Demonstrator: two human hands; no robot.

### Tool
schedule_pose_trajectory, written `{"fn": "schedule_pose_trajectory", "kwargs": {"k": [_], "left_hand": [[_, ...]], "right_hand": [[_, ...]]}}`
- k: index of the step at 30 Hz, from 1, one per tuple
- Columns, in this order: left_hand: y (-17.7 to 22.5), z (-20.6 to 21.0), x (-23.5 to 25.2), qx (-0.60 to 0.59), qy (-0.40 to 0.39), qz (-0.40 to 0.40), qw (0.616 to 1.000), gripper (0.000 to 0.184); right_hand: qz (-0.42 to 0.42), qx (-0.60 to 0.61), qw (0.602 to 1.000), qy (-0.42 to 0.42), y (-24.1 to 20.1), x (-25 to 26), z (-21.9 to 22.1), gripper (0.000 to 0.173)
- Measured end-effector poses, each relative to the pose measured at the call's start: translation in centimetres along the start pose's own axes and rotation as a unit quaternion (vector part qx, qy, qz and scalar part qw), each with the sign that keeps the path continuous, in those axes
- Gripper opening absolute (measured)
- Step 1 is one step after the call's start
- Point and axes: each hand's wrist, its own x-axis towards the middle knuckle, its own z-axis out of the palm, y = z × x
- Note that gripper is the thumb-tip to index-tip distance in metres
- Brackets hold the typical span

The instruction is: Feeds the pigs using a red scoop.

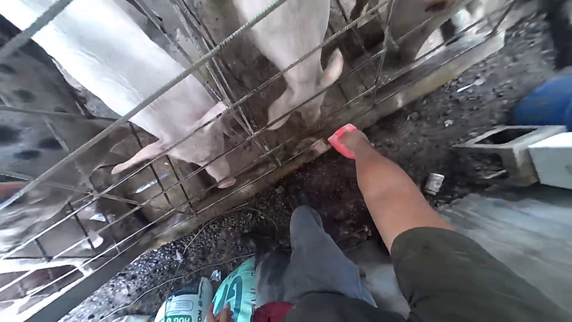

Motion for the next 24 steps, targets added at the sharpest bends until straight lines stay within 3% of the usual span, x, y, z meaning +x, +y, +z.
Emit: {"fn": "schedule_pose_trajectory", "kwargs": {"k": [3,6,10,13,15,19,24], "left_hand": [[-1.4,-0.8,-1.8,-0.008,-0.004,-0.006,1.0,0.07],[-3.5,-2.0,-3.1,-0.03,0.003,-0.009,1.0,0.069],[-8.7,-3.6,-4.0,-0.096,0.022,-0.017,0.995,0.067],[-13.1,-4.3,-3.9,-0.146,0.046,-0.02,0.988,0.066],[-16.6,-4.7,-3.6,-0.186,0.063,-0.027,0.98,0.065],[-23.7,-6.4,-2.3,-0.255,0.092,-0.045,0.962,0.065],[-32.8,-11.1,1.5,-0.316,0.115,-0.017,0.942,0.066]], "right_hand": [[-0.005,0.031,0.999,-0.017,0.1,-5.7,-1.6,0.061],[0.008,0.048,0.998,-0.033,-0.1,-10.1,0.7,0.067],[-0.049,-0.012,0.991,-0.127,-2.3,-17.9,8.3,0.068],[-0.129,-0.087,0.968,-0.197,-6.5,-25.6,14.5,0.069],[-0.2,-0.152,0.938,-0.24,-9.6,-30.9,18.7,0.068],[-0.348,-0.301,0.84,-0.287,-16.7,-40.2,27.1,0.065],[-0.427,-0.417,0.768,-0.234,-25.2,-50.5,36.0,0.064]]}}
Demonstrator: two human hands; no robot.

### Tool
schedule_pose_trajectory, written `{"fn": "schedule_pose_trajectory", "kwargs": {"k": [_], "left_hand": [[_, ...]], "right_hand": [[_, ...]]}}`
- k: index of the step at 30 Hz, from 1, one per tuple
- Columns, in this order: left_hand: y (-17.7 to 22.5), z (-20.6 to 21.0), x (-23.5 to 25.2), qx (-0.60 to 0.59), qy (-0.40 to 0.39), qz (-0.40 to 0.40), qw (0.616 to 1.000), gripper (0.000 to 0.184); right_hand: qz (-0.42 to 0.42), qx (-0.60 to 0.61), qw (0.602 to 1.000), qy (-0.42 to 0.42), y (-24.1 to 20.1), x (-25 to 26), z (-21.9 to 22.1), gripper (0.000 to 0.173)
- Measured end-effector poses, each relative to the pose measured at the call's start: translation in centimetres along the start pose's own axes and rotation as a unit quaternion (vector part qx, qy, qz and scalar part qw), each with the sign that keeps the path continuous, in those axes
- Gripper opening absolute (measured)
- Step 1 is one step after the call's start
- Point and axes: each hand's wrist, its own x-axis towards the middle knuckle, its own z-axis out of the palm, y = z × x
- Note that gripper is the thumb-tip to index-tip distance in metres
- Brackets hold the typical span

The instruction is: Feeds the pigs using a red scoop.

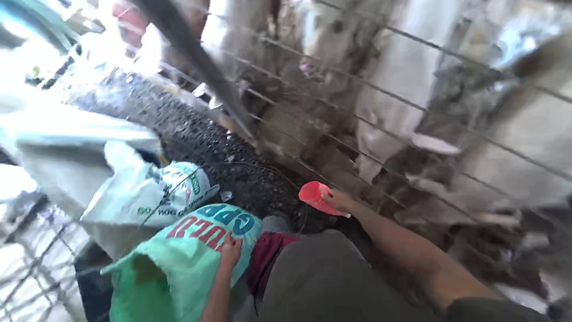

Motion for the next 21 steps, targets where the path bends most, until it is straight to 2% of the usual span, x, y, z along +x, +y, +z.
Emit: {"fn": "schedule_pose_trajectory", "kwargs": {"k": [6,10,13,16,21], "left_hand": [[-1.4,-10.4,2.9,-0.139,0.037,0.009,0.99,0.059],[-1.8,-14.8,3.2,-0.235,0.033,0.015,0.971,0.06],[-2.5,-16.4,3.8,-0.307,0.059,0.017,0.95,0.059],[-2.7,-17.7,3.7,-0.396,0.081,-0.002,0.915,0.059],[-1.5,-21.7,3.6,-0.541,0.15,-0.024,0.827,0.053]], "right_hand": [[-0.021,-0.147,0.989,0.021,-20.2,3.0,0.6,0.062],[-0.1,-0.215,0.972,0.014,-33.6,3.9,2.6,0.064],[-0.15,-0.256,0.955,0.002,-43.2,4.7,4.3,0.067],[-0.222,-0.283,0.933,-0.011,-52.3,5.5,6.3,0.068],[-0.328,-0.336,0.883,0.0,-68.2,6.4,10.4,0.074]]}}
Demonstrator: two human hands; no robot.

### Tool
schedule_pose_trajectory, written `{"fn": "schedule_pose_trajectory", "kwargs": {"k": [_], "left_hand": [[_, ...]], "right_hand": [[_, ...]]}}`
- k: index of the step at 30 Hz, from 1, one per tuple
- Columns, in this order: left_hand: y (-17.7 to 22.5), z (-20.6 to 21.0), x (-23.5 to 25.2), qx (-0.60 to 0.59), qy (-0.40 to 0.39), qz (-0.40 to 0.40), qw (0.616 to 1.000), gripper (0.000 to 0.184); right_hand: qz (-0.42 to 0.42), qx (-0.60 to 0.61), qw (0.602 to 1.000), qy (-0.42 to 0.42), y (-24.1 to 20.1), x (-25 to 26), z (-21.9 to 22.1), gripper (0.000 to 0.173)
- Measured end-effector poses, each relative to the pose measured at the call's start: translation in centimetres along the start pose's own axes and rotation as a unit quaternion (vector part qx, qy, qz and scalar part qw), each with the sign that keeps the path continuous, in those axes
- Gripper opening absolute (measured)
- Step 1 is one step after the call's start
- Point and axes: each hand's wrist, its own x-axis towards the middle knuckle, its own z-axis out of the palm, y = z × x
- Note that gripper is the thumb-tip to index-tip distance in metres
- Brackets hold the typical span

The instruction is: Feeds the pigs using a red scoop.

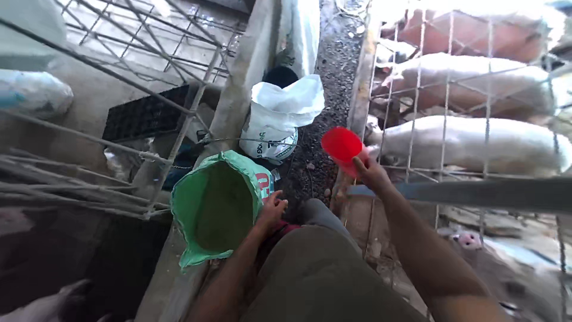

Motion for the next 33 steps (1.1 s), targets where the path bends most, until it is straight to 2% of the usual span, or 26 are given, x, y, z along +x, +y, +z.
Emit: {"fn": "schedule_pose_trajectory", "kwargs": {"k": [4,8,11,16,20,22,24,26,29,31,33], "left_hand": [[3.4,-0.8,1.5,-0.071,0.067,0.029,0.995,0.052],[5.5,-1.1,5.1,-0.109,0.16,0.047,0.98,0.052],[7.8,-1.3,9.4,-0.145,0.24,0.043,0.959,0.051],[11.2,0.3,15.8,-0.115,0.304,0.03,0.945,0.066],[12.2,0.6,20.8,-0.12,0.321,0.022,0.939,0.075],[11.3,1.0,22.6,-0.139,0.339,0.03,0.93,0.071],[9.8,2.0,23.2,-0.162,0.352,0.009,0.922,0.067],[7.6,3.6,23.2,-0.184,0.36,-0.034,0.914,0.066],[4.3,6.3,22.4,-0.202,0.37,-0.115,0.9,0.066],[3.2,7.4,22.1,-0.21,0.384,-0.15,0.886,0.065],[3.1,7.7,22.3,-0.232,0.391,-0.166,0.875,0.064]], "right_hand": [[-0.058,-0.025,0.998,0.018,-8.3,9.8,-2.8,0.086],[-0.118,-0.167,0.978,-0.027,-15.2,22.5,-1.6,0.09],[-0.183,-0.287,0.938,-0.061,-19.5,32.0,2.9,0.083],[-0.266,-0.408,0.856,-0.171,-20.5,43.0,14.8,0.083],[-0.236,-0.472,0.817,-0.231,-20.1,48.0,25.0,0.076],[-0.19,-0.479,0.827,-0.224,-19.3,49.9,29.8,0.077],[-0.192,-0.506,0.821,-0.182,-18.3,51.2,33.3,0.057],[-0.212,-0.485,0.833,-0.164,-18.5,51.8,34.7,0.048],[-0.143,-0.361,0.883,-0.263,-23.4,48.9,31.5,0.057],[-0.046,-0.208,0.94,-0.268,-24.4,47.8,32.2,0.054],[0.036,-0.068,0.962,-0.263,-23.8,47.8,33.6,0.046]]}}
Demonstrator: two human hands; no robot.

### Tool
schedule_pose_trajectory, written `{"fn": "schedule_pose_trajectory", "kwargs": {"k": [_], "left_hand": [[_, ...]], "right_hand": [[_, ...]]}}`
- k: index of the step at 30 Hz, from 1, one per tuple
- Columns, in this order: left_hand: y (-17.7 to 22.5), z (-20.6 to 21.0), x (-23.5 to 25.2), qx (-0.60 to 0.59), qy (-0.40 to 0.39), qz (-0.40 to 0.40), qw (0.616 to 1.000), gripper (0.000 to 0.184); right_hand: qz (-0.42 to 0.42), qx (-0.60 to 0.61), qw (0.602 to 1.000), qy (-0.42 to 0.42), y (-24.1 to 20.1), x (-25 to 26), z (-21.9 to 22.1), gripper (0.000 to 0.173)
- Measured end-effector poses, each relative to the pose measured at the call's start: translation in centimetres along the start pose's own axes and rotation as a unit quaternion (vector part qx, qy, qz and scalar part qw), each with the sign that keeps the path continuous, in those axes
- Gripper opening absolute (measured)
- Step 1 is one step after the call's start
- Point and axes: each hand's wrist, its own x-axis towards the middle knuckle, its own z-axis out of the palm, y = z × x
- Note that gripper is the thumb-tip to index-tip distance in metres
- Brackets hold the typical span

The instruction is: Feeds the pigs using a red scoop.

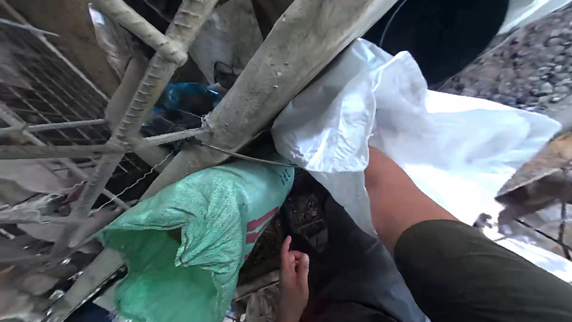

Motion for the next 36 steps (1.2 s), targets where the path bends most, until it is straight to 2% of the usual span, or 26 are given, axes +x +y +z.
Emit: {"fn": "schedule_pose_trajectory", "kwargs": {"k": [1,2,4,7,9,10,12,14,16,21,25,27,30,36], "left_hand": [[0.3,0.4,0.3,-0.008,0.0,-0.002,1.0,0.064],[1.0,0.9,0.6,-0.006,0.003,0.007,1.0,0.064],[3.2,2.4,1.9,0.047,0.04,0.067,0.996,0.07],[9.8,3.9,4.1,0.124,0.102,0.198,0.967,0.09],[15.2,4.9,5.7,0.165,0.117,0.248,0.947,0.103],[17.6,5.7,6.3,0.192,0.123,0.252,0.941,0.107],[20.8,7.3,7.5,0.273,0.133,0.23,0.925,0.106],[22.5,8.1,8.7,0.363,0.133,0.182,0.904,0.094],[23.1,7.6,9.2,0.4,0.107,0.136,0.9,0.083],[21.9,4.0,8.5,0.341,0.089,0.099,0.931,0.068],[21.8,2.5,8.1,0.303,0.097,0.128,0.939,0.061],[21.7,2.0,7.8,0.302,0.081,0.137,0.94,0.062],[21.3,1.3,7.6,0.317,0.053,0.168,0.932,0.065],[20.1,0.6,7.1,0.391,-0.029,0.249,0.886,0.075]], "right_hand": [[0.016,0.018,0.999,-0.026,0.2,0.2,-0.1,0.045],[0.024,-0.013,0.997,-0.074,0.4,0.1,-0.6,0.047],[-0.006,-0.127,0.975,-0.181,0.3,-0.5,-1.7,0.049],[-0.091,-0.291,0.897,-0.319,0.3,-1.5,-2.1,0.043],[-0.185,-0.279,0.871,-0.361,2.4,0.0,-0.9,0.043],[-0.221,-0.232,0.878,-0.355,4.0,1.6,0.4,0.045],[-0.211,-0.178,0.885,-0.374,5.4,3.7,1.8,0.047],[-0.217,-0.113,0.907,-0.341,7.8,5.1,2.4,0.049],[-0.206,-0.057,0.922,-0.323,9.1,4.6,-0.1,0.053],[-0.161,-0.04,0.948,-0.272,10.6,0.2,-6.7,0.052],[-0.206,0.03,0.953,-0.222,13.6,-0.8,-8.8,0.045],[-0.218,0.104,0.946,-0.217,14.9,-3.3,-10.8,0.042],[-0.209,0.194,0.94,-0.184,16.4,-9.2,-14.7,0.053],[-0.242,0.32,0.916,-0.014,23.5,-22.0,-19.2,0.05]]}}
